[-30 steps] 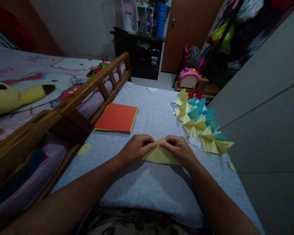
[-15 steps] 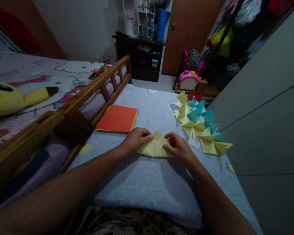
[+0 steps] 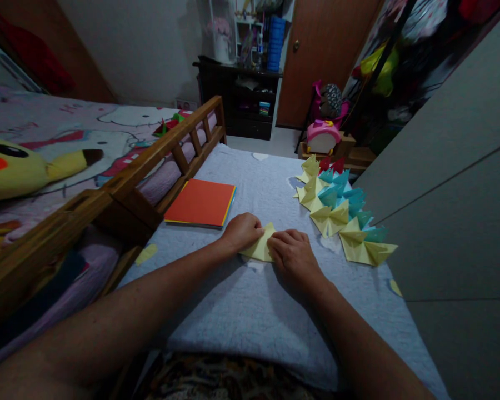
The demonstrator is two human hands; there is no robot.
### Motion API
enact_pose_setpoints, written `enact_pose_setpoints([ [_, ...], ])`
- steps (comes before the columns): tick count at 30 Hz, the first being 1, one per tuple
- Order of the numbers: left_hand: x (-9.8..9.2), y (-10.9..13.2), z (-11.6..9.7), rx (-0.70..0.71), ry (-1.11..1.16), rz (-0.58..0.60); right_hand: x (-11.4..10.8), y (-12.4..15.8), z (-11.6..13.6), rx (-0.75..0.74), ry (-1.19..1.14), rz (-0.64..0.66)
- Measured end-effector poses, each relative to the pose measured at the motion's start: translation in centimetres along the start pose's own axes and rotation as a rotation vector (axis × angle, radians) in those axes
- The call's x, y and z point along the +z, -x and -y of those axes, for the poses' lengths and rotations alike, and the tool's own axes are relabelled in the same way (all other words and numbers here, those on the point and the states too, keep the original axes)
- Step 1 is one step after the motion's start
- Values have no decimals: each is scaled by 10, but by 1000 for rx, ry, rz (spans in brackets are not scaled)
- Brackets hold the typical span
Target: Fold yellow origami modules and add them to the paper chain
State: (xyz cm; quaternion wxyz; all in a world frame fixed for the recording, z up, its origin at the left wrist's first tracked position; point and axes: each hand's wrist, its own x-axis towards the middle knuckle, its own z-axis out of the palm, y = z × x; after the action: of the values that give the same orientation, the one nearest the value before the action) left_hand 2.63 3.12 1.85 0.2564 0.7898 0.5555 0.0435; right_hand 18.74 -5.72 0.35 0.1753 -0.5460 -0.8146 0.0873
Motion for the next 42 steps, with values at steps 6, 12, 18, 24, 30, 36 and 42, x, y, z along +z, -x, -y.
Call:
enact_pose_setpoints([
  [6,-1,-6,-5,-20,-119,26,-2,1,0,-15,108,70],
  [12,-3,-4,-9,-5,-206,34,-2,2,0,-41,157,111],
  [18,1,-1,-15,11,-311,-2,-3,4,2,-25,176,139],
  [24,3,13,-14,48,-395,-91,-2,5,3,-18,189,137],
  [30,13,51,3,424,-491,-262,-2,3,4,-27,223,138],
  [36,47,88,18,628,-421,-244,-2,2,10,-15,296,156],
  [42,56,97,37,615,-376,-109,1,3,20,10,374,217],
])
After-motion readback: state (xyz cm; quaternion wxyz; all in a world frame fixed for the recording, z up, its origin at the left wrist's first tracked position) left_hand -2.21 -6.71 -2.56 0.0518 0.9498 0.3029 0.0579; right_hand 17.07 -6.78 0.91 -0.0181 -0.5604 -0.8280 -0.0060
